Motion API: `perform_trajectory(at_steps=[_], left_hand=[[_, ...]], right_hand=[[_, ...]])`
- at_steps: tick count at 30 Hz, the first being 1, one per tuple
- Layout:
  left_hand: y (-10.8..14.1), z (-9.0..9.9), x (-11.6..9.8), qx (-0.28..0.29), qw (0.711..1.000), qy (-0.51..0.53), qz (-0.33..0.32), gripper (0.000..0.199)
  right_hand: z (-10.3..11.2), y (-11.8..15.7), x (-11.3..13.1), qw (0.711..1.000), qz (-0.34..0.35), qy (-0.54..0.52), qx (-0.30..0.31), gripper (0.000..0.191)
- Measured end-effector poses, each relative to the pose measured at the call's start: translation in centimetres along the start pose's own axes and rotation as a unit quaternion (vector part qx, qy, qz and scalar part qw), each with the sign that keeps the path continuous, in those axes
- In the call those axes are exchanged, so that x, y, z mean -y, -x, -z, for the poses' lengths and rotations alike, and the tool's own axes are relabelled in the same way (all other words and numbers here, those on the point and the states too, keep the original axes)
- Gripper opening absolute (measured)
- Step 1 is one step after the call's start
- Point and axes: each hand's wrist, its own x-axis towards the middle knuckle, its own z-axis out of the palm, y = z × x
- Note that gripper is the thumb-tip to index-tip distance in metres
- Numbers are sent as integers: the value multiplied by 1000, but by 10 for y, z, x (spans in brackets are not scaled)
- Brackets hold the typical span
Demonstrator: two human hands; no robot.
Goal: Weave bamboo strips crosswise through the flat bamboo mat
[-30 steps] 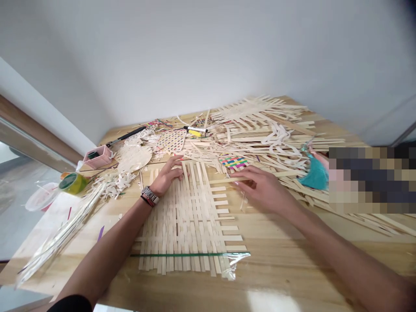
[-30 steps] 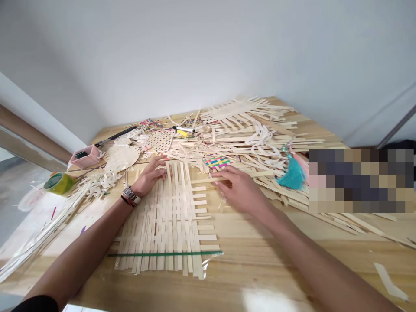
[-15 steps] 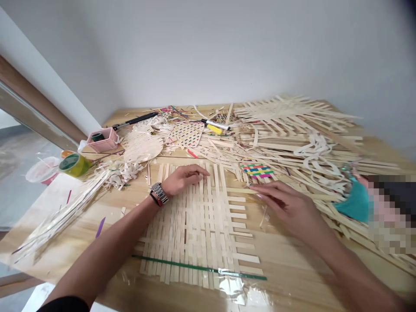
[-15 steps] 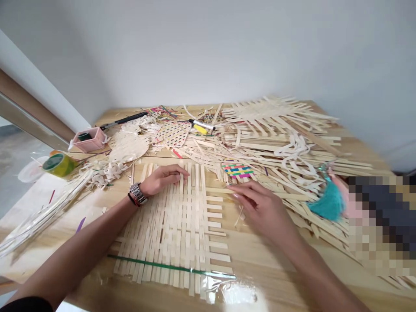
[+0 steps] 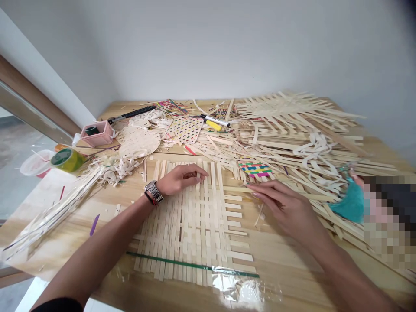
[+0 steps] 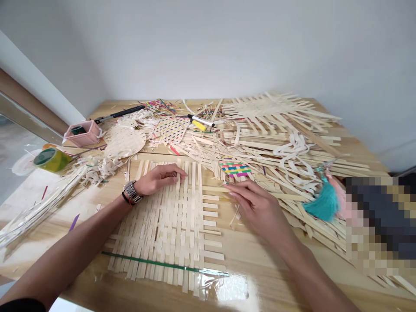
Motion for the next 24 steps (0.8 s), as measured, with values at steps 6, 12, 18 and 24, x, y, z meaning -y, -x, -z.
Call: perform_trajectory(at_steps=[6,12,18,24], left_hand=[[-1,-1,2,0,1000,-7,-4,28],[-1,-3,-1,-6,999,-42,-6,28],[-3,-3,0,-6,999,-32,0,29],[-4,-3,1,-16,999,-28,2,31]], right_hand=[[-2,0,0,1000,-16,-12,8,26],[1,0,-1,999,-25,15,24,27],[7,-2,-4,999,-38,34,20,29],[4,-3,-6,1000,-20,11,17,28]])
